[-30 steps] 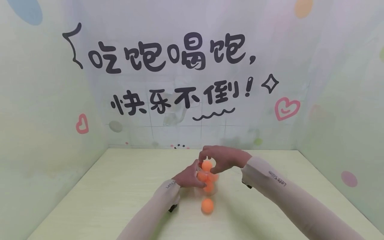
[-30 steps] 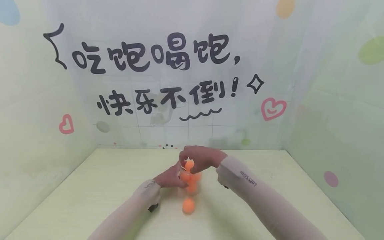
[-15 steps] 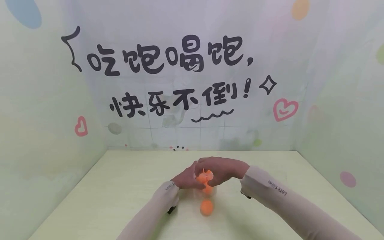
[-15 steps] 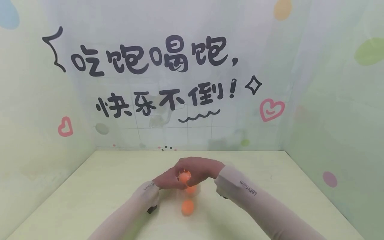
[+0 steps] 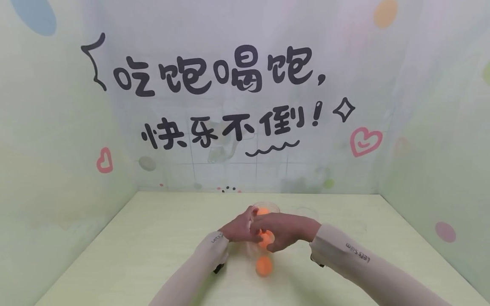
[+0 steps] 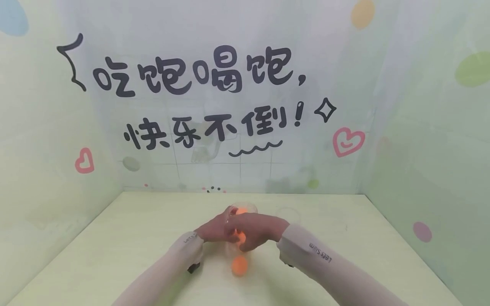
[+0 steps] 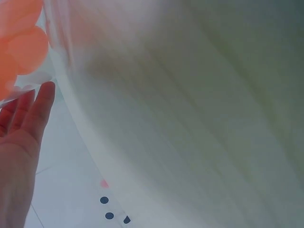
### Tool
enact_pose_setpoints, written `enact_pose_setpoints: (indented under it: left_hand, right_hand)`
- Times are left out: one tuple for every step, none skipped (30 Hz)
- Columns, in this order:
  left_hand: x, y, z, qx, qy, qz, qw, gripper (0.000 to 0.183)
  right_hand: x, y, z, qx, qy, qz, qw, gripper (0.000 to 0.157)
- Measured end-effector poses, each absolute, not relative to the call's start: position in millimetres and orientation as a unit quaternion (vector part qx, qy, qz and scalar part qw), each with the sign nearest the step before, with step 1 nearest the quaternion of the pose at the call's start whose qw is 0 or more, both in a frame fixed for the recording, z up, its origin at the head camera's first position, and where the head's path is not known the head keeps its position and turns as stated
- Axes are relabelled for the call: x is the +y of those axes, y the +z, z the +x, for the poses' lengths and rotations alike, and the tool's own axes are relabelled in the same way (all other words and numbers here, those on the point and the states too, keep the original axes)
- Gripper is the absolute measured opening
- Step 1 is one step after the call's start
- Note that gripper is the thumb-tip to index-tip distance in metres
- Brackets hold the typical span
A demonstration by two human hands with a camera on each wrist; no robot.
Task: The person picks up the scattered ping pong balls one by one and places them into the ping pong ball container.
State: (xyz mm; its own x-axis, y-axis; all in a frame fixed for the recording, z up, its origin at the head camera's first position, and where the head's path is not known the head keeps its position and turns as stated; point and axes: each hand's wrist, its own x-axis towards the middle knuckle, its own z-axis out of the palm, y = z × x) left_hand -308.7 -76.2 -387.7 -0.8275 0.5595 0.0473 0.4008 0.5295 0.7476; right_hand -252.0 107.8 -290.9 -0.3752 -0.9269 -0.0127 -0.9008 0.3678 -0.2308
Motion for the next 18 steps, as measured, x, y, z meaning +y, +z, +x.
enact_pose_setpoints:
  left_hand:
    - [-76,-388,-309,0.868,0.4,0.278,0.1,0.089]
    - [-76,-388,-309,0.868,0.398,0.28,0.098,0.087]
    - [-76,-387,-310,0.87,0.395,0.279,0.095,0.086]
    - [-76,-387,-309,0.871,0.394,0.278,0.094,0.086]
    - [-75,-387,-309,0.873,0.392,0.275,0.092,0.085]
    - [-75,-386,-308,0.875,0.39,0.272,0.092,0.086]
    - [-75,-386,-308,0.878,0.386,0.268,0.09,0.086]
    - [-75,-386,-308,0.883,0.379,0.264,0.087,0.086]
    - [-75,-385,-307,0.885,0.376,0.262,0.085,0.087]
    - [-75,-385,-307,0.885,0.376,0.262,0.084,0.087]
    - [-76,-385,-307,0.886,0.374,0.262,0.083,0.087]
    - [-76,-386,-307,0.887,0.372,0.262,0.081,0.088]
    - [-76,-386,-307,0.888,0.37,0.262,0.08,0.088]
    - [-76,-386,-307,0.887,0.37,0.264,0.079,0.089]
    - [-76,-387,-307,0.886,0.373,0.265,0.079,0.09]
    - [-76,-388,-307,0.885,0.374,0.265,0.078,0.092]
    - [-76,-388,-307,0.884,0.377,0.266,0.078,0.093]
    - [-76,-388,-307,0.883,0.378,0.268,0.077,0.094]
  right_hand:
    - [107,-292,-251,0.824,-0.093,-0.555,0.072,0.026]
    - [107,-293,-250,0.824,-0.096,-0.553,0.076,0.027]
    - [107,-294,-249,0.826,-0.099,-0.55,0.082,0.028]
    - [107,-296,-248,0.827,-0.102,-0.546,0.088,0.03]
    - [108,-297,-247,0.829,-0.105,-0.541,0.096,0.032]
    - [108,-299,-246,0.829,-0.105,-0.54,0.1,0.033]
    - [107,-300,-245,0.829,-0.104,-0.54,0.104,0.035]
    - [107,-301,-244,0.83,-0.1,-0.538,0.107,0.036]
    - [107,-303,-244,0.831,-0.094,-0.538,0.108,0.036]
    - [107,-304,-244,0.831,-0.089,-0.539,0.108,0.036]
    - [106,-306,-243,0.831,-0.085,-0.539,0.109,0.036]
    - [106,-308,-243,0.832,-0.079,-0.538,0.109,0.036]
    - [106,-309,-242,0.833,-0.076,-0.536,0.113,0.036]
    - [106,-311,-242,0.834,-0.075,-0.535,0.116,0.036]
    - [106,-313,-241,0.835,-0.078,-0.532,0.122,0.037]
    - [105,-315,-241,0.835,-0.081,-0.528,0.129,0.037]
    - [105,-316,-240,0.836,-0.084,-0.526,0.133,0.037]
    - [105,-318,-239,0.836,-0.086,-0.524,0.138,0.037]
